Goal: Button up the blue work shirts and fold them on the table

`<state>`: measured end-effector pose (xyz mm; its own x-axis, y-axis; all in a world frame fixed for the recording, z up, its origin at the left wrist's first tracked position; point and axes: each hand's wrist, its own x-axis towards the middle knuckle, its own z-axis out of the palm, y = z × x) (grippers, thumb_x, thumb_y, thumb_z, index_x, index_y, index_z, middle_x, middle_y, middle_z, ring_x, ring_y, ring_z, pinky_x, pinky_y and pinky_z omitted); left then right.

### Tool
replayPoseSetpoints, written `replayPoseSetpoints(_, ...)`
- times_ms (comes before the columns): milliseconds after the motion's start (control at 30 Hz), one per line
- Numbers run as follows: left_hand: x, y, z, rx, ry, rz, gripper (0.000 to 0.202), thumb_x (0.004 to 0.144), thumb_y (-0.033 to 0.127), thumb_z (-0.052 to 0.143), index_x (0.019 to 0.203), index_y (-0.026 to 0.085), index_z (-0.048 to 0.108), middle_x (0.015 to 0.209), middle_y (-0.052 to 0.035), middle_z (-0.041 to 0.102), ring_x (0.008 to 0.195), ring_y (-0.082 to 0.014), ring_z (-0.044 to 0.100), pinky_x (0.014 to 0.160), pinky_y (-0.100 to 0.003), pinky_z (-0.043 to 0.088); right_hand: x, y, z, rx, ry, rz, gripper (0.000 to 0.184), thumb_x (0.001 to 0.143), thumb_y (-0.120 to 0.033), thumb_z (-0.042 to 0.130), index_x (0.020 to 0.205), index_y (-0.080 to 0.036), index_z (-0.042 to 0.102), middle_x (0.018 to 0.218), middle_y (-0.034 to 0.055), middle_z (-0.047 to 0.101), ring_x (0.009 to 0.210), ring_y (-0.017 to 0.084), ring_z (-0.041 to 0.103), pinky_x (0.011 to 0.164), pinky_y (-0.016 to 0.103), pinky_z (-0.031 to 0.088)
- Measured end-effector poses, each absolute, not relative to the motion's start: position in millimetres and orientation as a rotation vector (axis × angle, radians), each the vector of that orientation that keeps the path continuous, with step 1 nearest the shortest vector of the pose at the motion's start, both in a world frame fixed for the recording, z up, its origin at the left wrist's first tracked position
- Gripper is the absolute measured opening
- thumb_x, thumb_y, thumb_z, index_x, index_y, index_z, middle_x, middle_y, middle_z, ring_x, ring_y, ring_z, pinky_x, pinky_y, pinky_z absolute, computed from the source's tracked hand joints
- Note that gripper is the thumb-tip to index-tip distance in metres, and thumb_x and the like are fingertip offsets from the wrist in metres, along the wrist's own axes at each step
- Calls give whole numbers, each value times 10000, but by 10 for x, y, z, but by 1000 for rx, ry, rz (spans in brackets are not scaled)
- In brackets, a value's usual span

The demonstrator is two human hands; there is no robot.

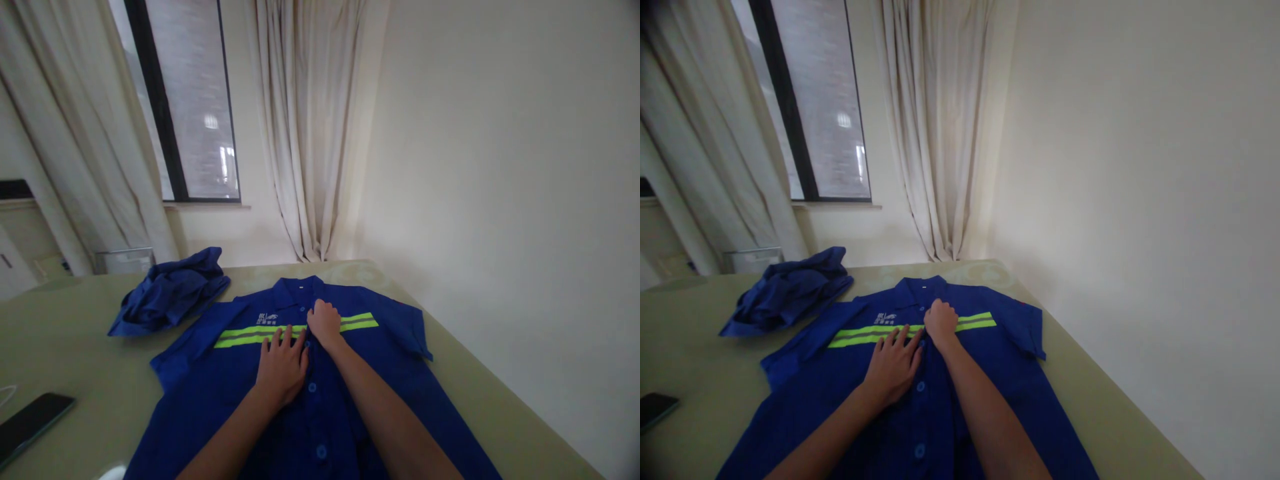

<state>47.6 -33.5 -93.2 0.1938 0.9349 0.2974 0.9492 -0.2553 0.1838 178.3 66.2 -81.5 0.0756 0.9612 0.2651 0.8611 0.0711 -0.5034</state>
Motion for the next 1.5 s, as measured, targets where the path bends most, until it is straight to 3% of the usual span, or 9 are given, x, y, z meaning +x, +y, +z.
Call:
replayPoseSetpoints(133, 433, -140, -720, -2370, -1973, -502, 341, 999, 364, 433, 1124, 254, 730, 1196, -146, 687, 1135, -385, 599, 938, -580, 443, 1844, 651, -902, -1701, -1713, 216, 187, 911, -275, 618, 750, -224, 697, 755, 51, 739, 705, 188, 679, 626, 258, 390)
replayPoseSetpoints(200, 449, 64, -641, -2326, -2040, -523, 316, 998, 309, 435, 1026, 218, 737, 1101, -141, 696, 1082, -356, 618, 931, -549, 447, 1879, 663, -924, -1594, -1721, 262, 192, 893, -273, 639, 715, -226, 693, 745, 28, 736, 709, 178, 668, 617, 250, 374)
replayPoseSetpoints(367, 552, 507, -703, -2271, -2136, -650, 271, 984, 287, 503, 1161, 232, 700, 1210, -131, 654, 1145, -332, 593, 871, -446, 477, 1923, 712, -972, -1488, -1698, 329, 168, 885, -289, 635, 749, -232, 715, 751, 12, 733, 702, 180, 648, 628, 253, 387)
replayPoseSetpoints(567, 509, 614, -857, -2310, -2153, -854, 140, 953, 255, 577, 1005, 266, 707, 1075, -44, 700, 1038, -255, 639, 852, -369, 467, 1922, 748, -1038, -1438, -1638, 355, 170, 877, -284, 581, 774, -224, 703, 748, 18, 713, 671, 181, 617, 623, 256, 412)
replayPoseSetpoints(767, 458, 605, -853, -2395, -1965, -1111, 185, 971, 173, 526, 1017, 235, 694, 1029, -43, 724, 1020, -202, 656, 925, -310, 474, 1925, 751, -1018, -1324, -1638, 431, 151, 847, -276, 575, 825, -198, 702, 763, 34, 703, 671, 183, 622, 645, 264, 443)
replayPoseSetpoints(900, 467, 607, -878, -2418, -1901, -1209, 183, 965, 155, 525, 1013, 217, 691, 994, -38, 730, 941, -187, 686, 855, -289, 497, 1919, 720, -985, -1331, -1601, 464, 182, 842, -350, 620, 731, -209, 649, 636, -8, 631, 572, 163, 557, 566, 255, 387)
replayPoseSetpoints(1033, 473, 599, -896, -2429, -1868, -1239, 161, 949, 135, 549, 996, 213, 682, 968, -29, 728, 894, -180, 691, 819, -281, 493, 1893, 686, -958, -1353, -1589, 414, 144, 852, -283, 595, 731, -217, 636, 615, -24, 604, 560, 155, 553, 573, 250, 383)
replayPoseSetpoints(1333, 493, 580, -900, -2439, -1811, -1175, 160, 946, 113, 548, 954, 213, 672, 950, -35, 685, 899, -196, 648, 814, -287, 469, 1828, 573, -873, -1595, -1881, 149, 178, 955, -206, 550, 937, -211, 728, 922, 59, 738, 828, 189, 674, 717, 252, 414)
replayPoseSetpoints(1500, 496, 572, -905, -2433, -1809, -1149, 167, 965, 131, 524, 964, 217, 667, 953, -41, 677, 889, -206, 646, 798, -298, 462, 1808, 527, -827, -1600, -1906, 112, 178, 981, -215, 548, 980, -221, 726, 972, 41, 752, 890, 182, 694, 750, 242, 411)
